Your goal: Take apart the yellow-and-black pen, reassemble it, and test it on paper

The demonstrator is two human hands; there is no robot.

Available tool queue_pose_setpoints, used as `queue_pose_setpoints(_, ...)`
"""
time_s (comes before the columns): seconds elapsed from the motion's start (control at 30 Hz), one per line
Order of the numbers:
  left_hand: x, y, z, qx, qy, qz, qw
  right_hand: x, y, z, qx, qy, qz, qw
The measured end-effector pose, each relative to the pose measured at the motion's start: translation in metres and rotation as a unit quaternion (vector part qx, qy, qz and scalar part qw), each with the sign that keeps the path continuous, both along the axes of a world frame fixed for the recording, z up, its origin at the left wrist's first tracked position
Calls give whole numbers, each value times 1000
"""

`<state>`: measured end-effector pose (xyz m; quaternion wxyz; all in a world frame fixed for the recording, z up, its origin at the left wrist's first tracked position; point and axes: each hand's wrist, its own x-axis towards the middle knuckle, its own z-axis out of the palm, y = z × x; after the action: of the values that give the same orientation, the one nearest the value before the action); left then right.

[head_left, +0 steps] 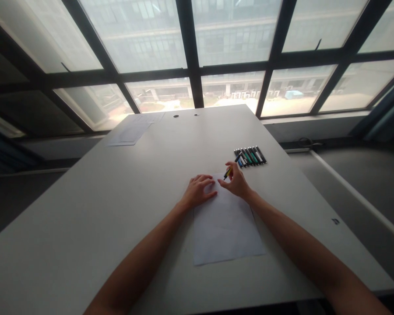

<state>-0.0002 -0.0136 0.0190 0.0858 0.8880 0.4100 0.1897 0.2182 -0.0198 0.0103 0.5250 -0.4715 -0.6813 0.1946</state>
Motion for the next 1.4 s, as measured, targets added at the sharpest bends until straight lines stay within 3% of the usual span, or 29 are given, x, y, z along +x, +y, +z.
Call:
queue_pose_setpoints(0.93,0,0,0,-2,-2,-1,1000,2,3,-2,-29,-50,59,997)
queue_pose_setpoints(1.23,0,-1,-1,-1,-4,1,1000,6,7,-1,-10,-66,26,997)
queue_pose_setpoints(1.4,0,4,-8,1,-16,13,1000,17,11,10,-13,-92,-35,995)
